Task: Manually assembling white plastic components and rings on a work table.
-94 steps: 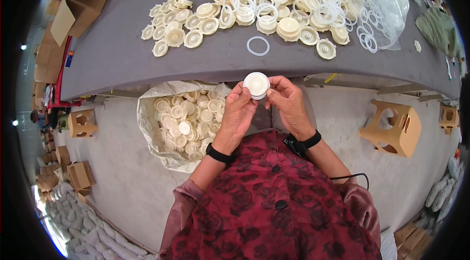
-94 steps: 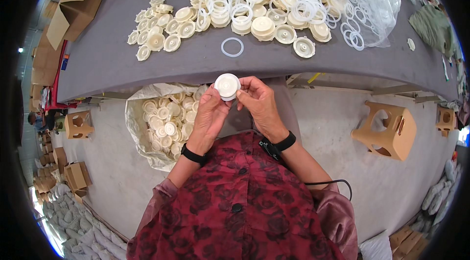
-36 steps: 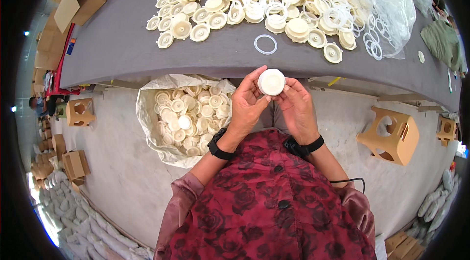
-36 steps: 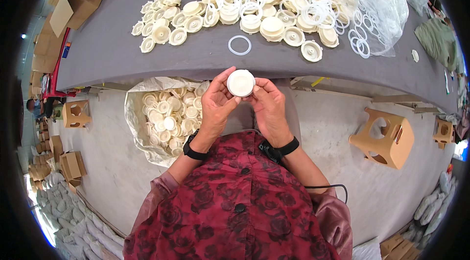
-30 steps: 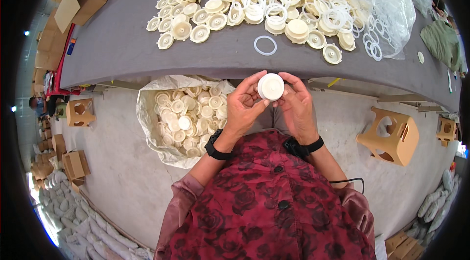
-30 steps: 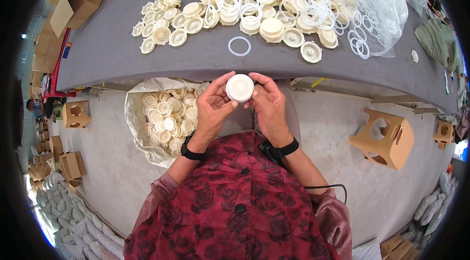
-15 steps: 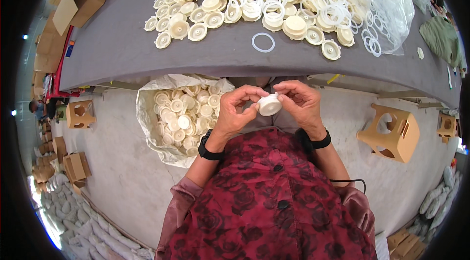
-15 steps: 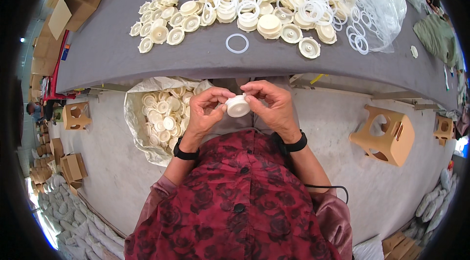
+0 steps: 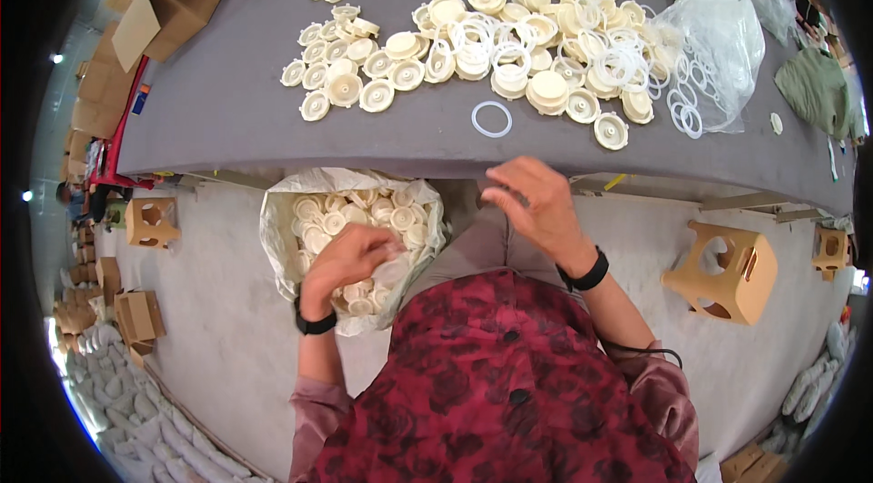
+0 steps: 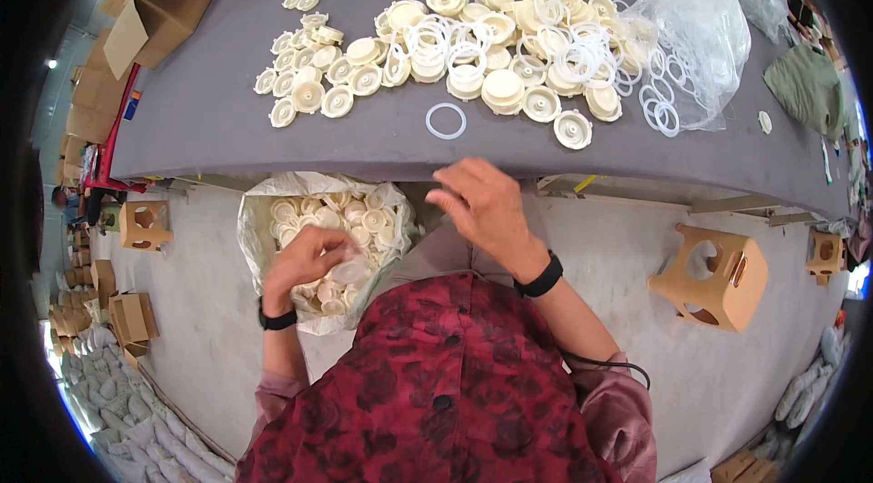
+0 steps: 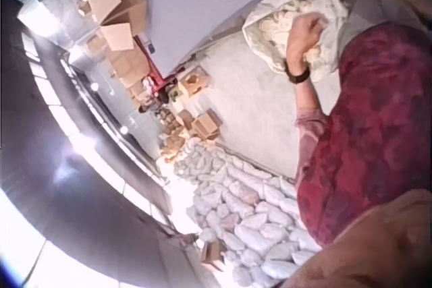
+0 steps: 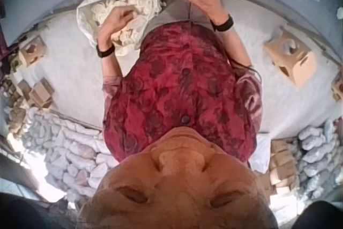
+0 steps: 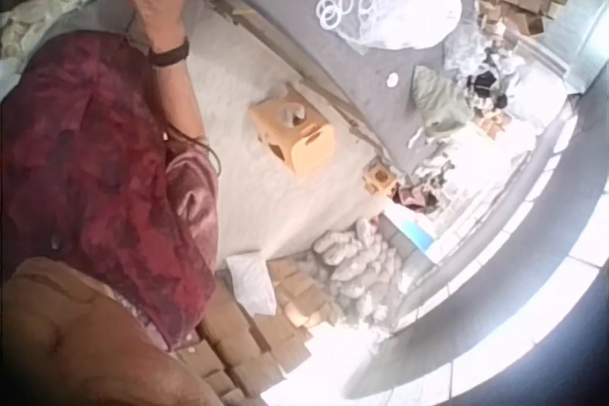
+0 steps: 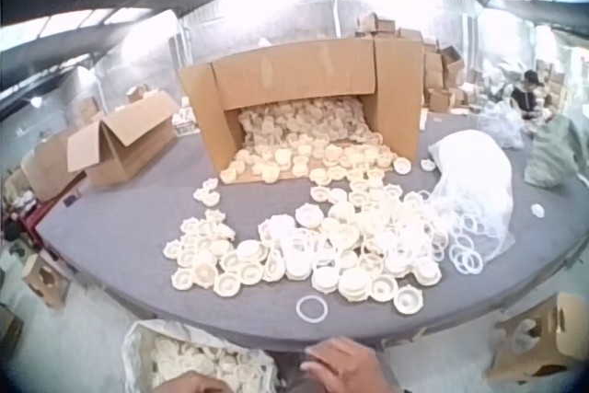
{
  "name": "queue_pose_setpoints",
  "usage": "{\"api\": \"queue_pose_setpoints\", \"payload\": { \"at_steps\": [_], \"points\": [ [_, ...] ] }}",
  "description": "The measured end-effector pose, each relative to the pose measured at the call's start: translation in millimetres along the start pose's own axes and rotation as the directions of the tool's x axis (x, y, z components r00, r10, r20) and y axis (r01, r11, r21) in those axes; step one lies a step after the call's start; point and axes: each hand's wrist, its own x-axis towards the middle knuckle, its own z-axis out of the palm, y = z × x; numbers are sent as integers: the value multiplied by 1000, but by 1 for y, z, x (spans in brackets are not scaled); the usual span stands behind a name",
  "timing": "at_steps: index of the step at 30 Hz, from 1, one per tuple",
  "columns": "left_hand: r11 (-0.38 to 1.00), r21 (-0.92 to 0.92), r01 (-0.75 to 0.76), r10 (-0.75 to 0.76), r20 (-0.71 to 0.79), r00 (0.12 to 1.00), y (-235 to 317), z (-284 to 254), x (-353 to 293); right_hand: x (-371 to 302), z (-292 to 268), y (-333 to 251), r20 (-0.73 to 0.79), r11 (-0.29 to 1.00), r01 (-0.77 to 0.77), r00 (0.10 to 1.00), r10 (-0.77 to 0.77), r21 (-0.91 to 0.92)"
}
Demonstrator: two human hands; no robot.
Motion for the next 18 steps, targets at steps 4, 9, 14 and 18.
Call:
{"api": "queue_pose_setpoints", "payload": {
  "at_steps": [4,9,14,18],
  "points": [
    [775,614,153,-7,-234,972,-20,-11,-29,43,-3,9,-19,911,127,989,-146,-393],
    [964,212,-162,261,-611,747,8,-5,31,50,3,22,207,818,179,975,-76,-546],
    [930,362,-68,342,-779,526,30,-29,106,47,-2,9,171,870,170,980,-100,-464],
    [846,526,89,427,-767,479,11,-44,137,40,-2,24,171,864,238,969,-179,-444]
  ]
}}
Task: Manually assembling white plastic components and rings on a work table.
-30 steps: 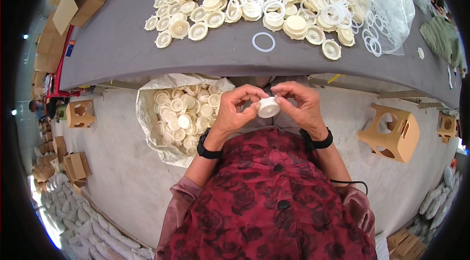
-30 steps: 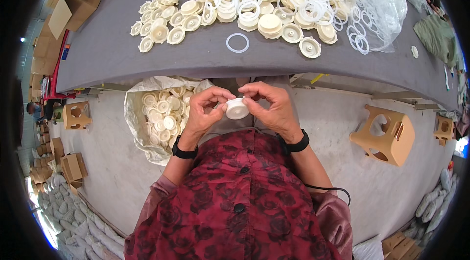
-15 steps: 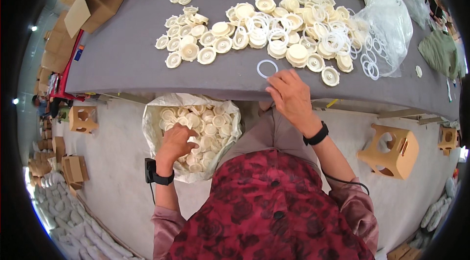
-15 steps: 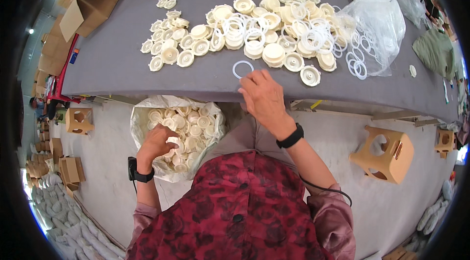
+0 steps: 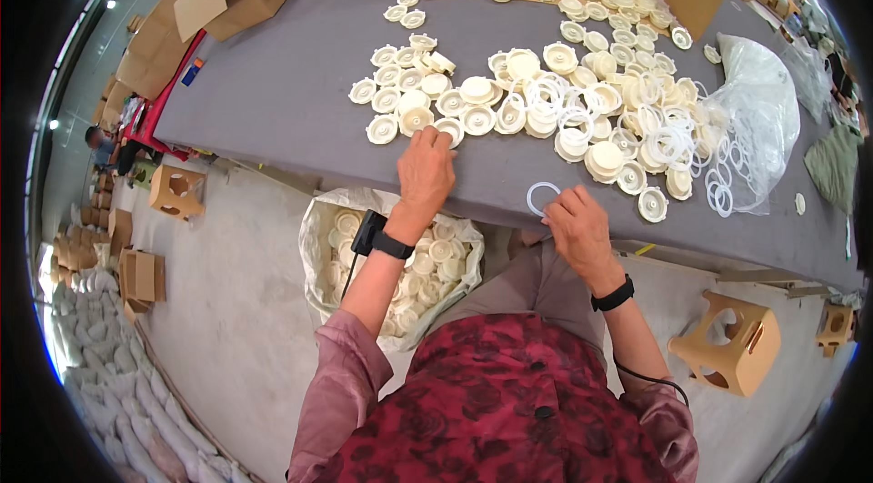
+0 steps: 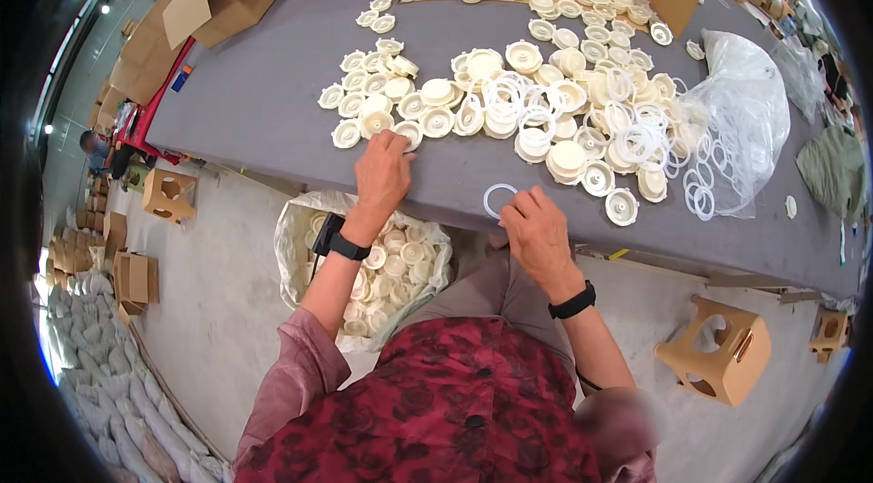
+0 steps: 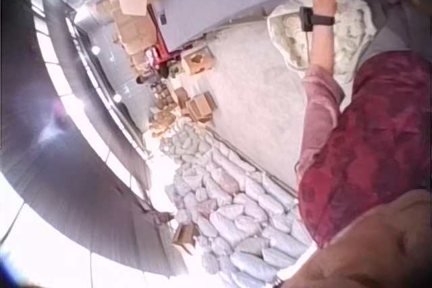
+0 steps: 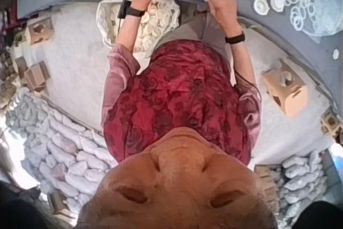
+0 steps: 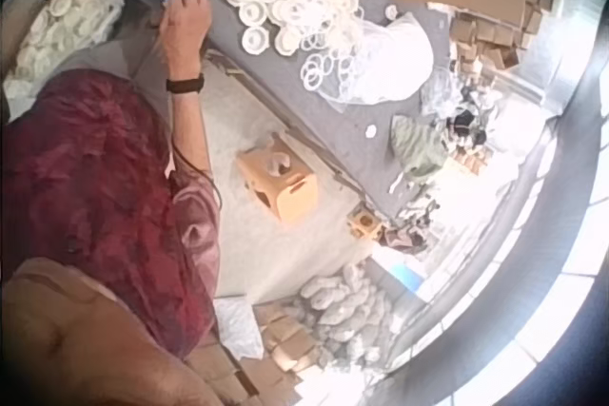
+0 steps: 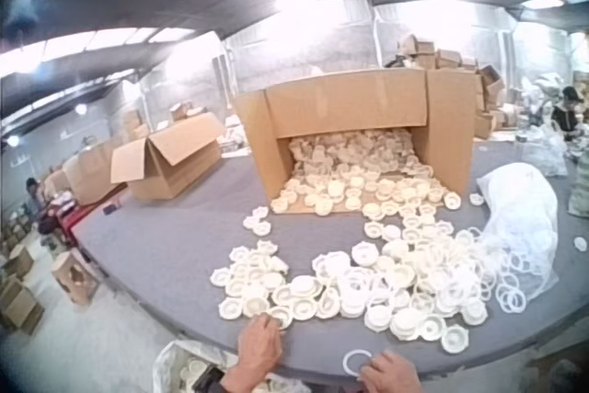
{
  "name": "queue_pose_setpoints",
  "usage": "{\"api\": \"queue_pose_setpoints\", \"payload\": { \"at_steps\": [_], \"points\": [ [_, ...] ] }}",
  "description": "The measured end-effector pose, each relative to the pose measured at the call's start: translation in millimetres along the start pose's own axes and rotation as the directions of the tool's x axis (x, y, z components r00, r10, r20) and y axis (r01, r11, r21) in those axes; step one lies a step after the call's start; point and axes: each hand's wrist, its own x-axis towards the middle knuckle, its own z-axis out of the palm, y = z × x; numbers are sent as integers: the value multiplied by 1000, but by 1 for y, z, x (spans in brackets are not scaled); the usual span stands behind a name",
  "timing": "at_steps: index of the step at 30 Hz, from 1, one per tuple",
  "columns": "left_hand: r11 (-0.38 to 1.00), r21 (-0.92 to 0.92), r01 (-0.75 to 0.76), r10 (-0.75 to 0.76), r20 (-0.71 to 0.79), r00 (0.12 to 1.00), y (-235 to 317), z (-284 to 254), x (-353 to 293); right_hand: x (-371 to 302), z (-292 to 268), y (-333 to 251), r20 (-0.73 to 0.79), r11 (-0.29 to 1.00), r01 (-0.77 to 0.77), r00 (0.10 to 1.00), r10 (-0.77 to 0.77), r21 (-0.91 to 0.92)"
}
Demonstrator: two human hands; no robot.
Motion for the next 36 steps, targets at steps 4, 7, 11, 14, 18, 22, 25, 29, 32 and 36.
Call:
{"api": "queue_pose_setpoints", "payload": {
  "at_steps": [4,7,11,14,18,22,25,29,32,36],
  "points": [
    [998,-34,54,-53,28,998,-7,3,0,-1,-2,-2,-126,988,-34,991,54,152],
    [686,-600,412,-387,179,905,18,-26,-11,1,-8,-12,-87,861,-262,940,330,435],
    [65,-798,599,-373,538,756,61,-43,-44,3,-5,-18,193,244,-370,821,537,896],
    [-271,-728,630,-249,685,684,80,-34,-64,-1,0,-26,245,123,-356,819,519,926],
    [-486,-636,600,-112,726,679,93,-28,-78,-9,5,-31,213,212,-386,802,557,898],
    [-506,-638,581,-97,711,696,98,-28,-87,-15,9,-35,173,278,-388,802,572,879],
    [-498,-666,556,-99,680,726,102,-27,-90,-19,14,-36,138,318,-377,805,577,870],
    [-421,-695,583,-71,666,742,100,-22,-96,-20,15,-40,139,375,-422,796,589,826],
    [-447,-690,570,-88,668,739,100,-17,-94,-19,15,-41,169,334,-427,791,588,840],
    [-562,-625,542,-145,720,679,99,-14,-91,-16,8,-38,258,41,-332,799,543,943]
  ]
}}
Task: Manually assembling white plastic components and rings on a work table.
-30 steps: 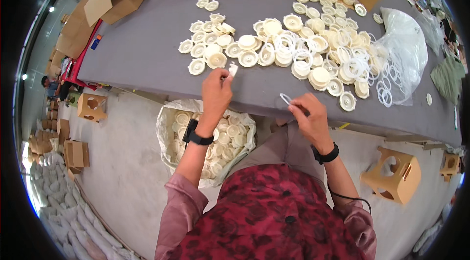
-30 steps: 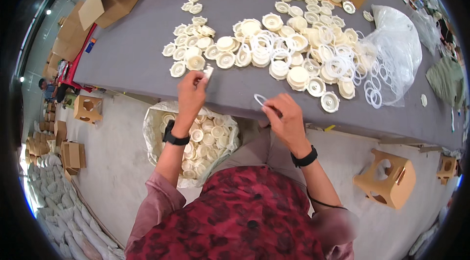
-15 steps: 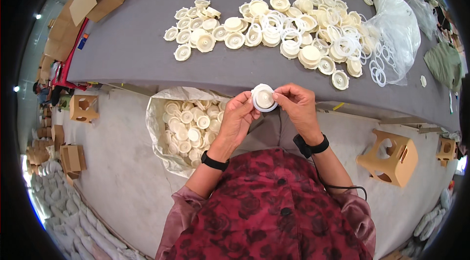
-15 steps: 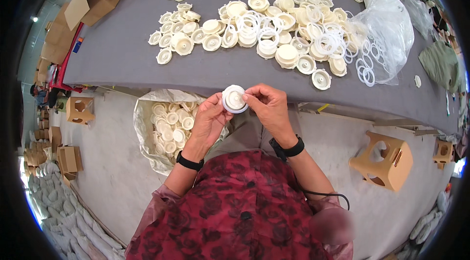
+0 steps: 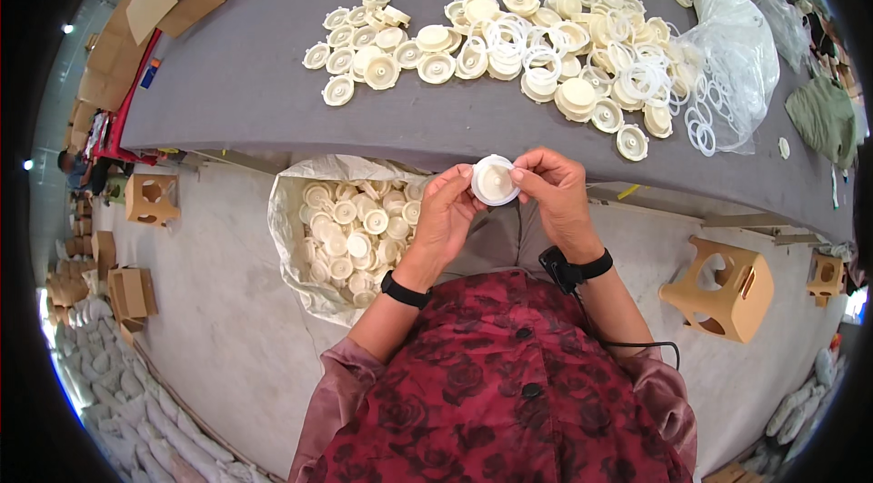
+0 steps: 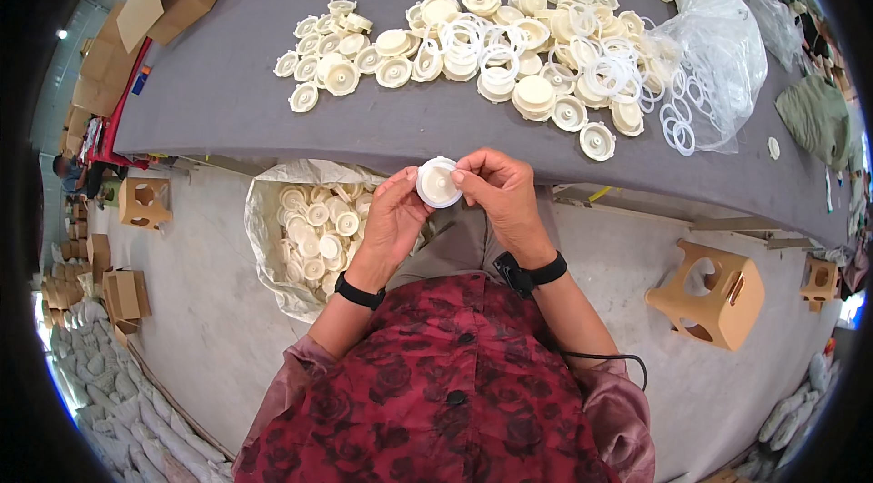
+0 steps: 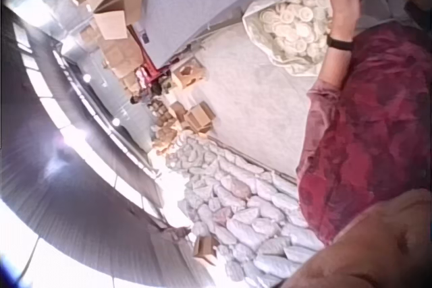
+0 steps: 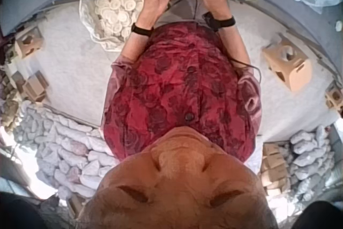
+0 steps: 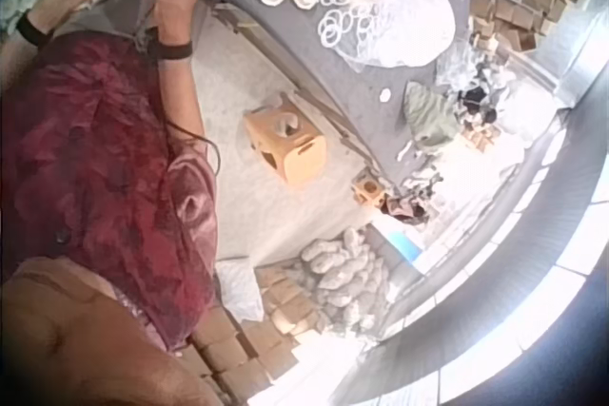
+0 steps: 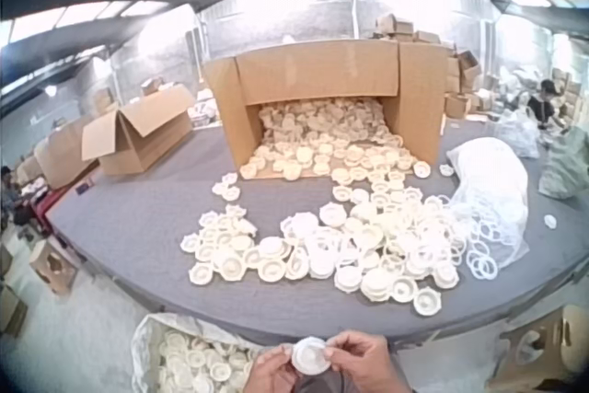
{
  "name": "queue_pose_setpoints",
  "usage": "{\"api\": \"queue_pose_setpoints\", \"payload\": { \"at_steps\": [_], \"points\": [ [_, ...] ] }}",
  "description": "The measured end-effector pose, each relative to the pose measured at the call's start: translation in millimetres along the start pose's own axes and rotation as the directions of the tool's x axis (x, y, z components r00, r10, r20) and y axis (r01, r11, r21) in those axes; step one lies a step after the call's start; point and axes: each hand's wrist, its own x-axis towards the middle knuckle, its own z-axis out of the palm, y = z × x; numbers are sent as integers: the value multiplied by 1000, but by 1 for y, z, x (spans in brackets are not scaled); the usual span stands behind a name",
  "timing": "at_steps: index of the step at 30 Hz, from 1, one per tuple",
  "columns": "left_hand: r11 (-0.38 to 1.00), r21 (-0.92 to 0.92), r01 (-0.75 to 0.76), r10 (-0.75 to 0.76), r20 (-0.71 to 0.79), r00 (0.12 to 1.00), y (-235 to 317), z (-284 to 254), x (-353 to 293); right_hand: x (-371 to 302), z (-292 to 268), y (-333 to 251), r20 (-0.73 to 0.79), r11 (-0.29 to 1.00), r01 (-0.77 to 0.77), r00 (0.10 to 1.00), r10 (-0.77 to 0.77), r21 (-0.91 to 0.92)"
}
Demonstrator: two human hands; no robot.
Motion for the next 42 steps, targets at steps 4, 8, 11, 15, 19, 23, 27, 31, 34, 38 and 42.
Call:
{"api": "queue_pose_setpoints", "payload": {
  "at_steps": [4,8,11,15,19,23,27,31,34,38,42],
  "points": [
    [998,-65,-5,15,158,987,-1,-7,5,7,-2,0,7,1000,10,1000,-10,-17],
    [996,-76,44,-32,151,988,-5,0,7,9,6,3,-31,815,228,957,-287,-532],
    [998,-58,-4,4,2,1000,-5,9,7,5,13,-6,135,633,438,873,-468,-639],
    [999,-45,-21,22,16,1000,-11,-3,14,5,12,-6,-19,918,322,942,-335,-234],
    [998,-54,-13,14,34,999,-14,-9,15,17,4,-15,-173,881,327,900,-401,-342],
    [999,-47,2,-1,12,1000,-15,0,15,24,-1,-14,128,287,454,689,-714,-844],
    [998,-57,-5,0,-73,997,-14,7,16,13,4,8,417,83,594,650,-635,-800],
    [998,-60,-14,10,-70,998,-14,5,16,7,6,14,457,48,607,646,-612,-794],
    [992,-126,-13,5,-63,998,-13,9,15,8,3,15,460,42,604,648,-606,-796],
    [998,-62,-30,27,-52,998,-18,7,15,7,2,14,475,25,606,647,-596,-795],
    [997,-41,-61,60,-19,998,-24,-3,18,5,-3,17,401,137,602,667,-627,-786]
  ]
}}
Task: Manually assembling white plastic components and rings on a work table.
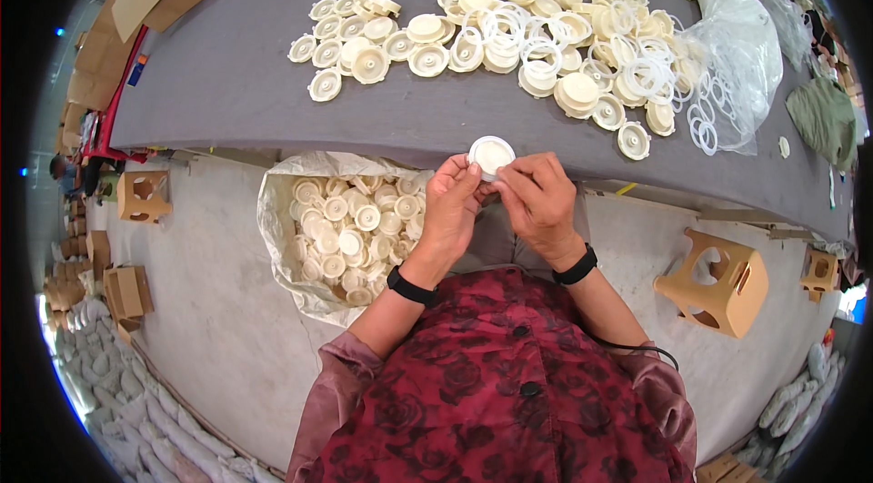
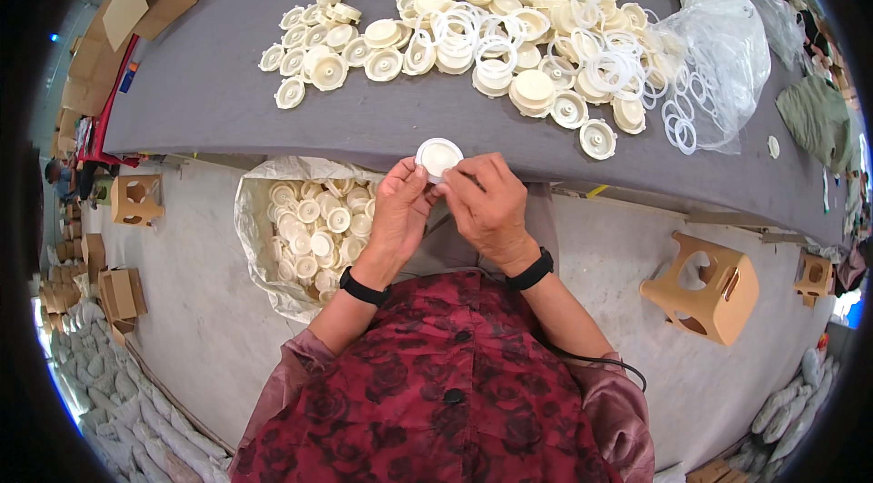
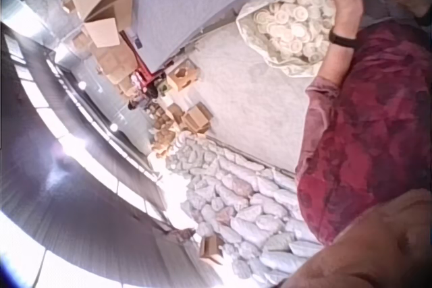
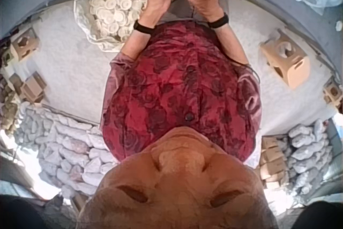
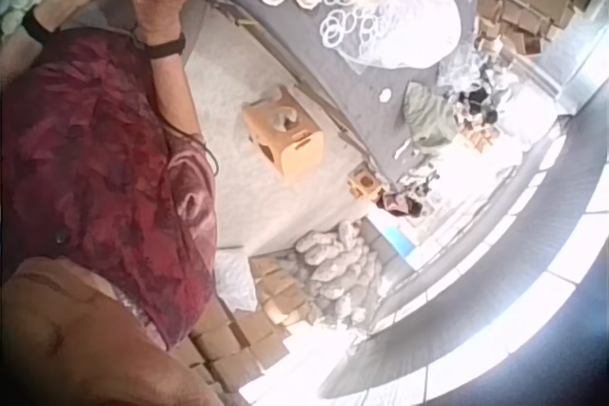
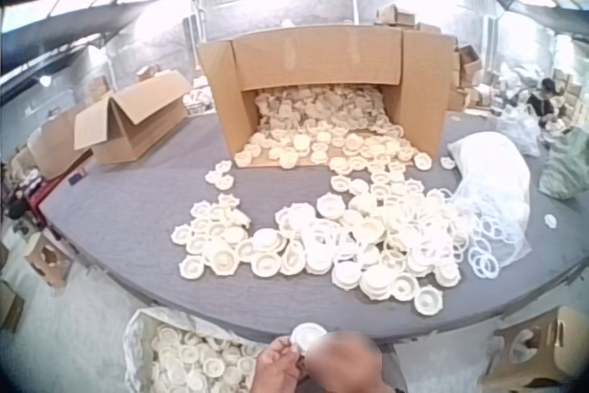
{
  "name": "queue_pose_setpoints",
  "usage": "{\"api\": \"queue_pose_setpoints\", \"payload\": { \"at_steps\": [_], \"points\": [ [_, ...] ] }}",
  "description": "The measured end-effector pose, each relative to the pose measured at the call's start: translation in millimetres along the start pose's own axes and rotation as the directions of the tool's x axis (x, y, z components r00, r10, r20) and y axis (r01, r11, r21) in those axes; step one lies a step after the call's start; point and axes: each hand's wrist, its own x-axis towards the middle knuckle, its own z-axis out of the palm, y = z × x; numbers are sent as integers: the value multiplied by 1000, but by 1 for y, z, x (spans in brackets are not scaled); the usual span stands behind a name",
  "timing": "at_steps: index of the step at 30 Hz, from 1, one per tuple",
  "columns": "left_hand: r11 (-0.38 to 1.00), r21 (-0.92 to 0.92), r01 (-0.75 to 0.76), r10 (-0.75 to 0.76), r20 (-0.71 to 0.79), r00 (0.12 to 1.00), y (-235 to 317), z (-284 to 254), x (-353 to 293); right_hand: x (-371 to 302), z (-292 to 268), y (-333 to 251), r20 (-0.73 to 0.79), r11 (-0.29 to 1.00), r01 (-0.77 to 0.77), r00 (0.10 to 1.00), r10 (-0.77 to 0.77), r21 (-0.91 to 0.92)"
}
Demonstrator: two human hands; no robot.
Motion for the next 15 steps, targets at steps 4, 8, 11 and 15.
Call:
{"api": "queue_pose_setpoints", "payload": {
  "at_steps": [4,8,11,15],
  "points": [
    [997,-71,17,-11,82,997,-4,-7,0,-5,-3,0,-42,944,-275,957,287,184],
    [993,-114,4,5,76,997,-6,-2,-3,-3,1,-7,48,600,-549,760,648,582],
    [994,-106,0,9,85,996,-4,-5,-4,-10,0,1,194,475,-567,755,626,673],
    [992,-123,26,-9,141,990,-3,-8,-7,-12,-8,2,314,300,-608,698,644,736]
  ]
}}
